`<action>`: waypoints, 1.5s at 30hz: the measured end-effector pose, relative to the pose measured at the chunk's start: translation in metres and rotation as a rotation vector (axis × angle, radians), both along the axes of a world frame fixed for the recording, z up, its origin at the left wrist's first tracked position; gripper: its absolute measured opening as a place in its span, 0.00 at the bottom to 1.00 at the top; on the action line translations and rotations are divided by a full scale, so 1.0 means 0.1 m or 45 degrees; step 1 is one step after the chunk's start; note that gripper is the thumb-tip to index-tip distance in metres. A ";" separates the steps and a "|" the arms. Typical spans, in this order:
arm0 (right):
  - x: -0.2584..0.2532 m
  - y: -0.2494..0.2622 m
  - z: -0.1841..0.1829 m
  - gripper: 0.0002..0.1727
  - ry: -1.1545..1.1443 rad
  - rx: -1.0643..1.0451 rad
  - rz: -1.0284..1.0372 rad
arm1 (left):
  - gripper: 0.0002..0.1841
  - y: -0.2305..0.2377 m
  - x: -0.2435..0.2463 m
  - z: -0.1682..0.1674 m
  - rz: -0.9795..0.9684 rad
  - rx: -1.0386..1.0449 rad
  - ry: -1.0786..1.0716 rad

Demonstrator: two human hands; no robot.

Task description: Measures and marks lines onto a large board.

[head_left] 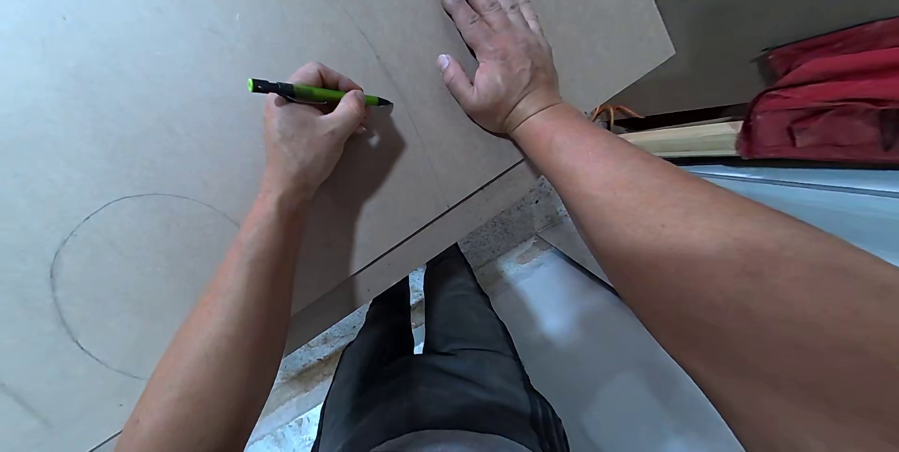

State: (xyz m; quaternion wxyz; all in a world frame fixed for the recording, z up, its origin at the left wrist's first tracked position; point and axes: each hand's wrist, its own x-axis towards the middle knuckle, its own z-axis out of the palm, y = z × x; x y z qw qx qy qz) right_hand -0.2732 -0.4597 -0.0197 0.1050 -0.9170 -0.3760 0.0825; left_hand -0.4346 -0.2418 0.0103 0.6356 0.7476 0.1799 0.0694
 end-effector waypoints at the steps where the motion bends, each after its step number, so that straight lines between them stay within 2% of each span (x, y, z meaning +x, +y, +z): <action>1: 0.00 0.00 0.01 0.41 0.004 -0.005 -0.003 | 0.04 -0.01 -0.04 0.00 -0.013 0.002 0.005; 13: 0.00 0.01 0.03 0.41 0.016 -0.016 -0.002 | 0.04 -0.13 -0.72 0.14 -0.171 -0.035 0.151; 22: 0.01 0.01 0.02 0.41 0.000 -0.003 0.010 | 0.06 -0.13 -1.33 0.15 -0.057 -0.067 0.179; 25: 0.00 -0.01 0.02 0.41 -0.007 -0.007 0.012 | 0.07 -0.16 -1.56 0.14 0.094 -0.138 0.094; 30: 0.00 -0.03 0.03 0.41 -0.021 0.025 0.050 | 0.12 -0.26 -2.30 0.12 0.501 -0.294 -0.006; 34: 0.02 -0.03 0.03 0.41 -0.058 0.034 0.070 | 0.13 -0.35 -2.60 0.18 0.884 -0.254 0.020; 38: 0.01 -0.03 0.04 0.41 -0.089 0.010 0.093 | 0.10 -0.58 -2.52 0.20 1.140 -0.218 0.051; 42: -0.01 -0.05 0.09 0.41 -0.078 0.056 0.136 | 0.08 -1.04 -2.14 0.24 1.338 -0.190 0.081; 45: 0.11 0.26 0.20 0.39 0.091 0.190 0.424 | 0.07 -1.45 -1.72 0.23 1.479 -0.192 0.084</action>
